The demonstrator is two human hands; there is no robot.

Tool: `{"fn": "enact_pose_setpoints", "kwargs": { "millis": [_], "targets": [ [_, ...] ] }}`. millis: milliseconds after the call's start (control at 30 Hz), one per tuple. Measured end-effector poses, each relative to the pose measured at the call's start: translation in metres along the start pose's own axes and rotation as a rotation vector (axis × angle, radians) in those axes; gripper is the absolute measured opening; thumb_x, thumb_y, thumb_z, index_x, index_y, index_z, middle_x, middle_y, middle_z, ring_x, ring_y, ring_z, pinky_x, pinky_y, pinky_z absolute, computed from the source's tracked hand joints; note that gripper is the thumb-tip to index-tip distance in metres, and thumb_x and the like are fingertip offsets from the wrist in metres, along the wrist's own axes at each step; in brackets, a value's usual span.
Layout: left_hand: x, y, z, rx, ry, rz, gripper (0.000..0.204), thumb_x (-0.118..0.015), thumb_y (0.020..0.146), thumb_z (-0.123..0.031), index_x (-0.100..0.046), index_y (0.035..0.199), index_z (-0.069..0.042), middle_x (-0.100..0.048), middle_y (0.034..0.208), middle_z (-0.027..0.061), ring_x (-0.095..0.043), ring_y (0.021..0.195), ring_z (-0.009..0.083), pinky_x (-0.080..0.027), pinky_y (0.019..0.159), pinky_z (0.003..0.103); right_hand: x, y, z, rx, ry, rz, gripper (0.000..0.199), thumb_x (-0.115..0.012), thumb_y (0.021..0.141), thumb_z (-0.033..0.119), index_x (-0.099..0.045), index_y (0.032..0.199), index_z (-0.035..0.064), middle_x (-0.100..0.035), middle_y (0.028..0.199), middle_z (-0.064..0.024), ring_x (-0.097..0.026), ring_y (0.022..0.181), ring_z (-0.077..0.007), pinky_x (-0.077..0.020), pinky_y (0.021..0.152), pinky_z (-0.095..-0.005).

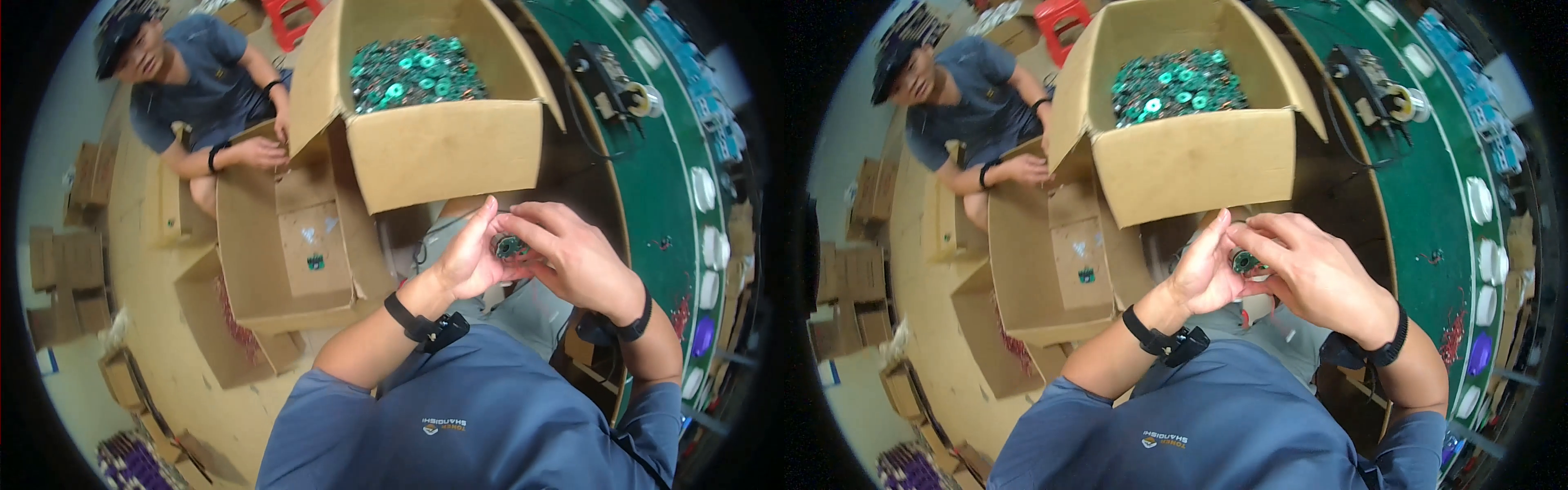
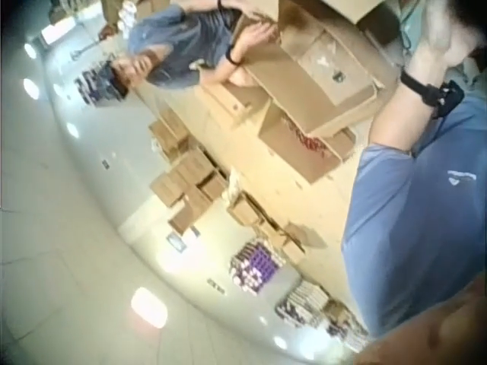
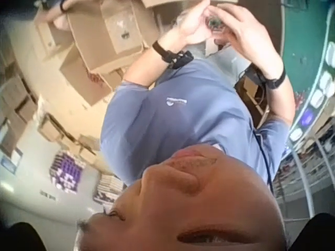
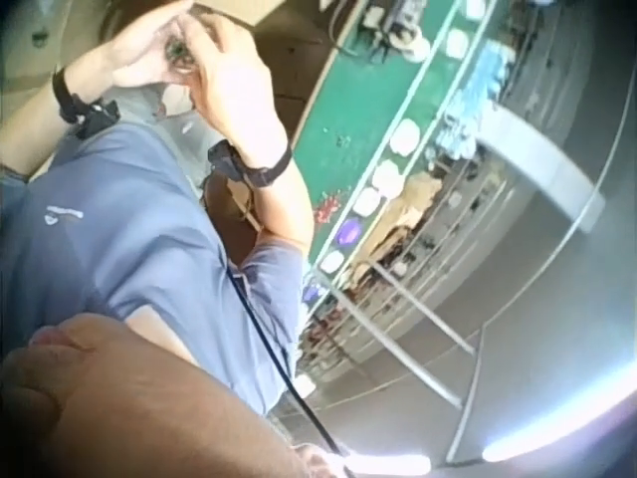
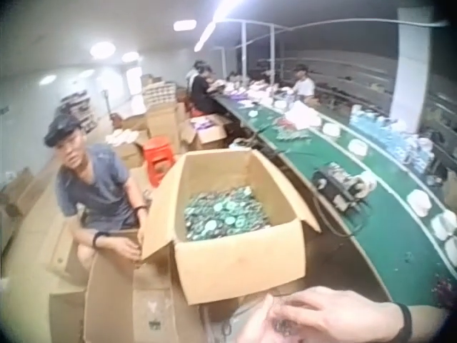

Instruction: Manually assembling and inspecting small electronic components on a production line.

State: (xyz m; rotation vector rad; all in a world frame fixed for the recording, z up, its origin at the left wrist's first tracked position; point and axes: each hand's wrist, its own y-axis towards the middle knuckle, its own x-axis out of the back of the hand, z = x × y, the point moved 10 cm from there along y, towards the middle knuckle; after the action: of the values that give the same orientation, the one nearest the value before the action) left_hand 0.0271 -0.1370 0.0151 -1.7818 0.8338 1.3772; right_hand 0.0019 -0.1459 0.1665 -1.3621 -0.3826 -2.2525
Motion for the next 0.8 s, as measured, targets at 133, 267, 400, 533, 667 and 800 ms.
{"fn": "enact_pose_setpoints", "kwargs": {
  "millis": [133, 267, 400, 533, 667, 800],
  "targets": [
    [0.047, -0.051, -0.031, -0.137, -0.008, -0.197, 0.060, -0.039, 0.103, -0.057, -0.062, 0.123, -0.005, -0.065, 0.123, 0.0170, -0.064, 0.110, 0.0301, -0.054, 0.095, 0.043, 0.008, 0.000, 0.004, 0.015, -0.028, 0.015, 0.064, -0.077, 0.071, 0.004, -0.058, 0.132, 0.0088, -0.058, 0.129, -0.0150, -0.057, 0.117, -0.0359, -0.0508, 0.097, -0.0422],
    [0.105, -0.108, -0.092, -0.401, -0.187, -0.331, 0.048, -0.048, 0.104, -0.042, -0.060, 0.120, 0.002, -0.059, 0.129, 0.0260, -0.062, 0.114, 0.0341, -0.056, 0.095, 0.042, 0.035, -0.023, -0.053, -0.186, -0.111, -0.122, 0.059, -0.072, 0.076, -0.002, -0.057, 0.133, 0.0063, -0.057, 0.133, -0.0168, -0.055, 0.123, -0.0360, -0.0457, 0.104, -0.0410],
    [0.189, -0.163, -0.152, -0.662, -0.273, -0.416, 0.027, -0.059, 0.098, -0.018, -0.062, 0.114, 0.004, -0.060, 0.123, 0.0274, -0.062, 0.112, 0.0373, -0.057, 0.094, 0.043, 0.052, -0.070, -0.145, -0.413, -0.171, -0.292, 0.051, -0.063, 0.088, 0.001, -0.054, 0.137, 0.0059, -0.053, 0.140, -0.0166, -0.051, 0.130, -0.0334, -0.0409, 0.109, -0.0387],
    [0.312, -0.235, -0.181, -0.853, -0.342, -0.815, 0.019, -0.056, 0.096, -0.007, -0.061, 0.109, 0.004, -0.060, 0.118, 0.0253, -0.063, 0.107, 0.0357, -0.058, 0.092, 0.042, 0.045, -0.127, -0.231, -0.470, -0.362, -0.384, 0.049, -0.060, 0.095, 0.012, -0.049, 0.142, 0.0059, -0.047, 0.145, -0.0179, -0.047, 0.134, -0.0340, -0.0367, 0.112, -0.0409],
    [0.470, -0.285, -0.148, -0.744, -0.460, -1.090, 0.010, -0.059, 0.095, -0.008, -0.057, 0.099, 0.001, -0.059, 0.091, 0.0156, -0.063, 0.087, 0.0294, -0.059, 0.087, 0.042, 0.021, -0.163, -0.290, -0.552, -0.446, -0.423, 0.050, -0.056, 0.101, 0.023, -0.045, 0.145, 0.0038, -0.043, 0.147, -0.0219, -0.042, 0.137, -0.0368, -0.0329, 0.115, -0.0424],
    [0.552, -0.324, -0.085, -0.562, -0.335, -1.496, 0.009, -0.054, 0.097, -0.006, -0.054, 0.105, -0.004, -0.053, 0.103, 0.0125, -0.056, 0.089, 0.0281, -0.059, 0.082, 0.043, 0.008, -0.168, -0.295, -0.624, -0.412, -0.470, 0.048, -0.050, 0.104, 0.027, -0.046, 0.145, 0.0036, -0.044, 0.147, -0.0206, -0.043, 0.136, -0.0358, -0.0332, 0.115, -0.0422]
  ]
}}
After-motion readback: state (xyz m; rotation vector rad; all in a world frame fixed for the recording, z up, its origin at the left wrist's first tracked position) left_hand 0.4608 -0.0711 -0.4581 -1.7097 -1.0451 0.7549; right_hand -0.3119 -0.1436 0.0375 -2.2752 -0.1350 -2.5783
